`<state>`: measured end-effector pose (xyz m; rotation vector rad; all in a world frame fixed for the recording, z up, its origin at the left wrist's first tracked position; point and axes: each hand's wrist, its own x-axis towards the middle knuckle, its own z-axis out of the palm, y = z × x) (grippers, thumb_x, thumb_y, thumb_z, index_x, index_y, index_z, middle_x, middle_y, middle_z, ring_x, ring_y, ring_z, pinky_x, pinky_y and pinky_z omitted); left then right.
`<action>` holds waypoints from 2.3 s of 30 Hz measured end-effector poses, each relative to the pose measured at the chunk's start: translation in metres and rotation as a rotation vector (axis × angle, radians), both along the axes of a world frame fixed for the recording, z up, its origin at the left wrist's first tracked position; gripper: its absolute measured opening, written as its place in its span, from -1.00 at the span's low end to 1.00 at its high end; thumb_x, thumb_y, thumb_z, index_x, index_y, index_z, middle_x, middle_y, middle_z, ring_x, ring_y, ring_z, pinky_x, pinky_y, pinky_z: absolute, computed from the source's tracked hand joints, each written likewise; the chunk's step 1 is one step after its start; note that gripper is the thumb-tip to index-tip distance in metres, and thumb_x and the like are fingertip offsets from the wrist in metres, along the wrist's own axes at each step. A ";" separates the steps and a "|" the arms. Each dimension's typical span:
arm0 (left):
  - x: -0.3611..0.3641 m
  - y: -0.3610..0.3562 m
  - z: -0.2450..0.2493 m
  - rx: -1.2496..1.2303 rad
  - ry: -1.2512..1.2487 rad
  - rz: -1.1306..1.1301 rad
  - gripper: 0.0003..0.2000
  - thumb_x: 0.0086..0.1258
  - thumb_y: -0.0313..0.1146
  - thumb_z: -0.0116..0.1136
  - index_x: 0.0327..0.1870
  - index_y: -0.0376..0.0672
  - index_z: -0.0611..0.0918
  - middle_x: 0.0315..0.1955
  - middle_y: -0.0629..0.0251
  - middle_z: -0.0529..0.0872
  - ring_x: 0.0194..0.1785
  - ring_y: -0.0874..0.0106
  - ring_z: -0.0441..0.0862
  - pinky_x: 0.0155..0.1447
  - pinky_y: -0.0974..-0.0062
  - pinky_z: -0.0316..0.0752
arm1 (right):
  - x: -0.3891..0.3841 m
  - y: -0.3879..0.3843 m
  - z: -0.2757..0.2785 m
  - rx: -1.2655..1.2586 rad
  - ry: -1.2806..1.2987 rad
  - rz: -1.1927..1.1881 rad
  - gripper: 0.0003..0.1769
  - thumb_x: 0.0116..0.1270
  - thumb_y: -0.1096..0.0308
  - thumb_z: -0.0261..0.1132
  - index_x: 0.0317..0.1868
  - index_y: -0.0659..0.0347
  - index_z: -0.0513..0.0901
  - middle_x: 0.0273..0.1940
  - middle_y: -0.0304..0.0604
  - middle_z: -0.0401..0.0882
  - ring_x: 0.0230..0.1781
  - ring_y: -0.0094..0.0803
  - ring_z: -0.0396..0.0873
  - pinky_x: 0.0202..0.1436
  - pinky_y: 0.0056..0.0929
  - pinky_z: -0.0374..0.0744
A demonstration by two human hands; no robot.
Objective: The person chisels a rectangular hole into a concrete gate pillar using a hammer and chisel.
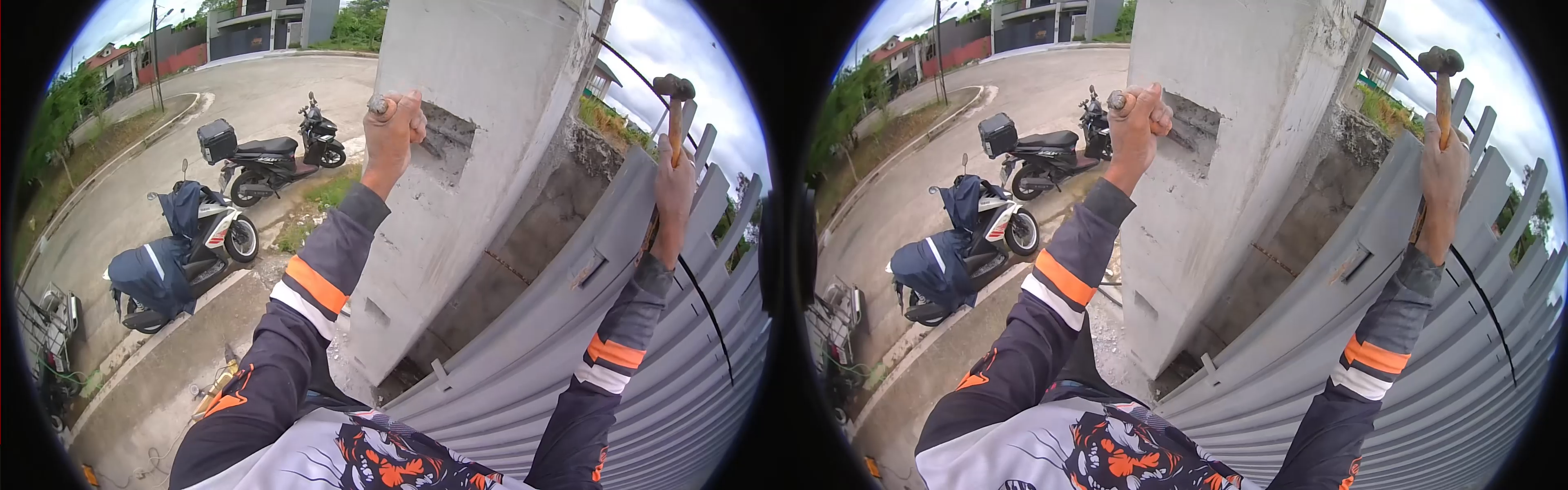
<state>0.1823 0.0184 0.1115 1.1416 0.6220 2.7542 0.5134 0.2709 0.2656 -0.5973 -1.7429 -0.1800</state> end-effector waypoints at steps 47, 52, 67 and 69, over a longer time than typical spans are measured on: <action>-0.056 -0.073 0.042 -0.864 0.068 -0.353 -0.77 0.40 -0.47 0.43 -0.11 -0.14 0.55 -0.05 0.29 0.73 0.08 0.46 0.64 0.22 0.42 0.54 | -0.012 -0.022 -0.012 -0.452 0.012 -0.334 -0.58 0.67 0.01 0.15 0.26 0.01 0.77 0.05 -0.14 0.83 0.06 -0.29 0.78 0.12 -0.32 0.63; -0.041 -0.073 0.050 -1.000 0.416 -0.130 -0.81 0.38 -0.50 0.45 -0.11 -0.18 0.63 0.01 0.35 0.78 0.10 0.54 0.69 0.26 0.48 0.57 | -0.010 -0.023 -0.005 -0.461 -0.053 -0.386 -0.51 0.63 -0.13 0.13 0.25 -0.05 0.77 -0.11 -0.07 0.82 -0.08 -0.12 0.79 0.00 -0.18 0.65; -0.047 -0.048 0.055 -1.117 0.406 0.165 -0.73 0.29 -0.27 0.55 -0.13 -0.20 0.72 -0.28 0.29 0.82 -0.17 0.42 0.77 0.00 0.38 0.63 | 0.027 -0.094 0.037 -0.655 -0.055 -0.254 -0.43 0.64 -0.15 0.14 0.08 0.22 0.77 -0.29 -0.04 0.79 -0.28 -0.41 0.75 -0.25 -0.35 0.59; -0.047 -0.049 0.053 -1.073 0.353 0.116 -0.70 0.27 -0.30 0.57 -0.10 -0.20 0.71 -0.26 0.26 0.82 -0.16 0.40 0.77 -0.01 0.36 0.63 | 0.029 -0.169 0.024 -0.761 0.256 0.183 -0.52 0.69 -0.02 0.14 0.08 0.29 0.67 -0.34 -0.13 0.77 -0.39 -0.52 0.69 -0.36 -0.51 0.57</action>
